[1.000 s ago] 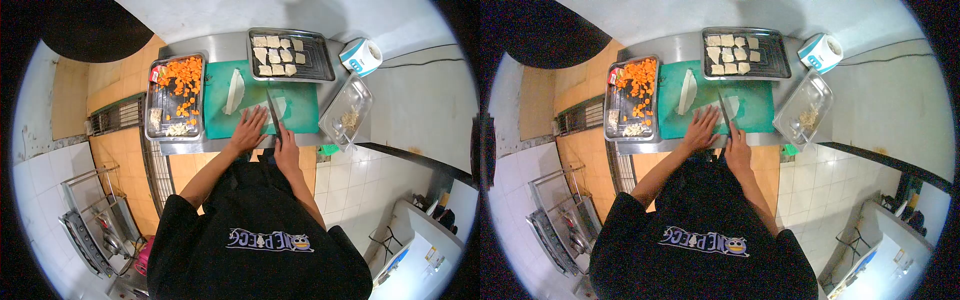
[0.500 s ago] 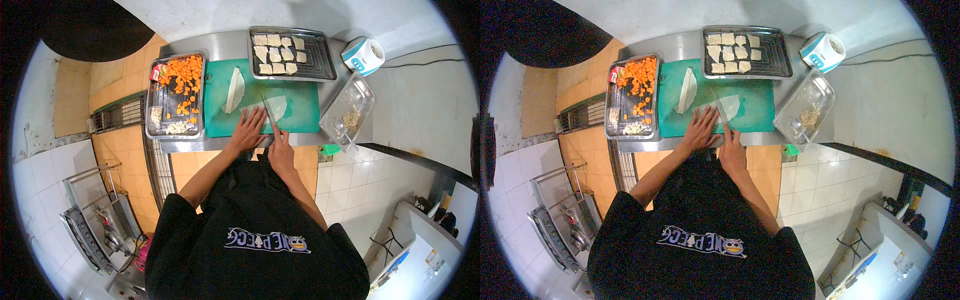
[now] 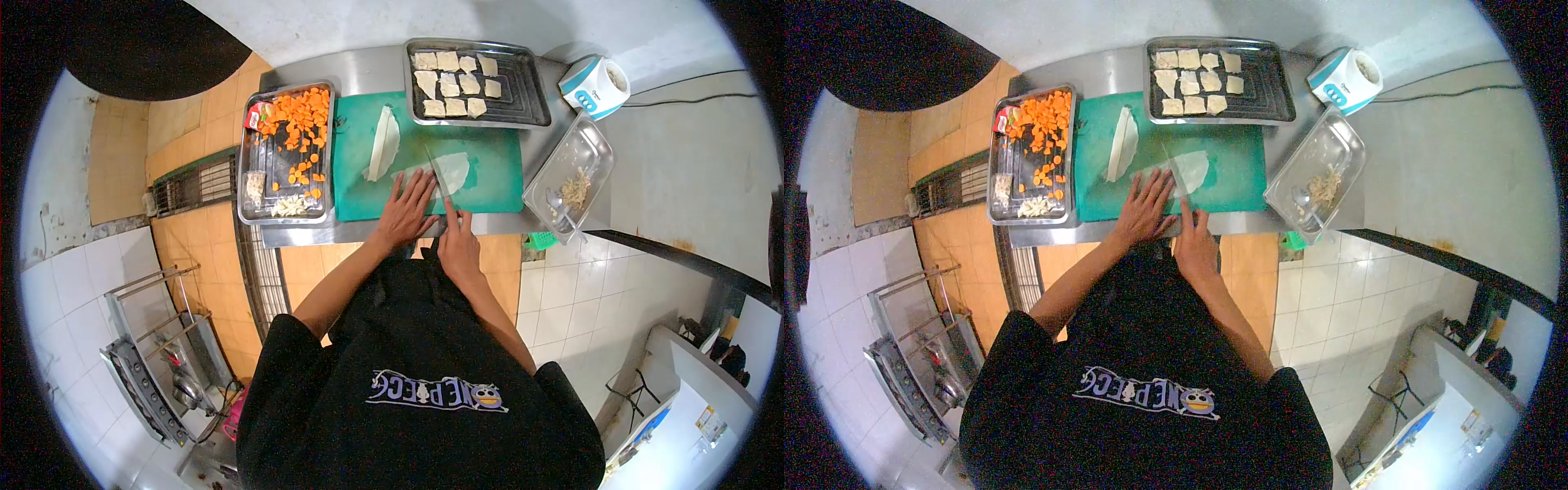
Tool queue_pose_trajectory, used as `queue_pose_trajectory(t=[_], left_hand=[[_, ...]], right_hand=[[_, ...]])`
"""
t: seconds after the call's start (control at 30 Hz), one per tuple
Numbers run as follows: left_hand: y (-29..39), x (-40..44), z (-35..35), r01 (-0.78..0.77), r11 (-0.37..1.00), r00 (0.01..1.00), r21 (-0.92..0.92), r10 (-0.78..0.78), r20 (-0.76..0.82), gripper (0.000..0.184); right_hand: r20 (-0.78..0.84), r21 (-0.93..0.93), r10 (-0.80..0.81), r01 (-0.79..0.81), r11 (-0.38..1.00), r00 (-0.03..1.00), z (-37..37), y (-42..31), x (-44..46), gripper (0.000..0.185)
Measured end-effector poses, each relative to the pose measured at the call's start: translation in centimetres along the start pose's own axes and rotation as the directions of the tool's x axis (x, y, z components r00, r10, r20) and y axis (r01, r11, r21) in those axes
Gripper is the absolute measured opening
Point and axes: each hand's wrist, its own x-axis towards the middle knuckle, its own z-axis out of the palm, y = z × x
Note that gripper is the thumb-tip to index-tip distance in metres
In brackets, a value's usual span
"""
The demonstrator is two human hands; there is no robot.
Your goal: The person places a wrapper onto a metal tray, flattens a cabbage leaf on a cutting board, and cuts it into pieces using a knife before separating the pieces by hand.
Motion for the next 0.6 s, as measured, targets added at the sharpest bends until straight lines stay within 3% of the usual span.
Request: queue_pose_trajectory(t=[0.33,0.53,0.6], left_hand=[[-0.3,0.0,0.9,0.002,1.0,1.0,-0.001,-0.002,0.001,0.087],[-0.2,-0.1,0.5,0.02,1.0,1.0,-0.011,-0.02,-0.003,0.088],[-0.2,0.0,0.5,0.023,1.0,1.0,0.002,-0.023,0.006,0.089]], right_hand=[[0.034,0.056,0.01,-0.012,0.998,0.999,0.1,-0.2,0.2,0.07],[0.068,-0.022,0.013,-0.011,1.0,0.998,1.2,0.6,0.2,0.075],[0.043,-0.096,-0.026,0.031,0.995,0.999,1.6,1.1,0.2,0.07]])
